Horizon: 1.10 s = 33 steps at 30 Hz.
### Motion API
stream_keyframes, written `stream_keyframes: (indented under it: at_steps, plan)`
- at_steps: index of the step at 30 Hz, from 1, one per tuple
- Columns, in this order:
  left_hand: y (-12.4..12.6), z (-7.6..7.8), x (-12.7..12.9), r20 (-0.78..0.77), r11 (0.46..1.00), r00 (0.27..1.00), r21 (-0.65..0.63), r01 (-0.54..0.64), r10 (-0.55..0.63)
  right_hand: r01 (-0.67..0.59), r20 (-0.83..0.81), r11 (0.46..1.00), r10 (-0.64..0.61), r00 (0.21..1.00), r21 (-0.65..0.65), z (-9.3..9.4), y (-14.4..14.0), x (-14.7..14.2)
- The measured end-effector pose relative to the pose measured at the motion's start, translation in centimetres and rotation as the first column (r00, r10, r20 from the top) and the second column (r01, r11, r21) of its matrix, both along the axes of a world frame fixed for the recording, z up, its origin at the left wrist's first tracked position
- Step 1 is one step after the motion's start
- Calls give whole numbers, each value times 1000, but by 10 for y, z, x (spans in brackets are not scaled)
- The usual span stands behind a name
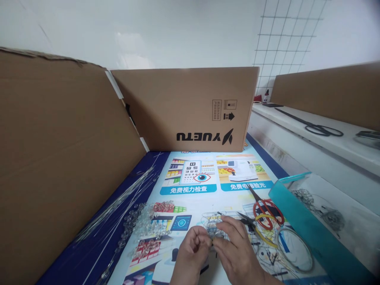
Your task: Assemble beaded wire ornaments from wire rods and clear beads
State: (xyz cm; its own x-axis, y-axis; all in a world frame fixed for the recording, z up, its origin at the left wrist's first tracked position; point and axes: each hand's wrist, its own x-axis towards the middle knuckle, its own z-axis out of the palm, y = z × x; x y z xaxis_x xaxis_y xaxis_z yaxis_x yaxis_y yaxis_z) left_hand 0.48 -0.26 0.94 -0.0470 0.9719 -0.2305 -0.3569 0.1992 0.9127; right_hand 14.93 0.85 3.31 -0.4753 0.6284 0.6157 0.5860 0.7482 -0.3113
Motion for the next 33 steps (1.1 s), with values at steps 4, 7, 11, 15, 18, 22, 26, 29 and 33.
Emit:
stream_keyframes:
  at_steps: [4,7,11,15,18,22,26,29,33]
  plan:
    - [-3,3,2,-47,999,998,40,-29,31,-3,-42,1000,3,999,3,-2,-1,-1]
    - [-5,6,4,-90,996,995,73,-46,53,-34,-76,999,36,996,25,-4,-2,-2]
    - [-8,10,7,-143,992,989,120,-30,47,-60,-104,996,67,992,65,-4,-2,-4]
    - [-10,11,9,-232,990,971,137,-33,65,-56,-109,996,64,992,73,-4,-2,-6]
    - [-11,11,10,-270,991,959,128,-48,82,-40,-106,998,46,993,57,-6,-1,-7]
    - [-11,11,12,-249,993,966,109,-41,67,-27,-146,999,29,989,19,-10,-1,-8]
    - [-10,14,12,-181,993,983,117,-16,37,14,-236,998,-29,971,-65,-11,-1,-9]
    - [-10,16,11,-160,992,987,128,-3,23,20,-272,993,-52,961,-121,-11,-1,-9]
    - [-9,17,10,-153,990,988,138,8,13,15,-303,987,-64,951,-163,-12,-1,-9]
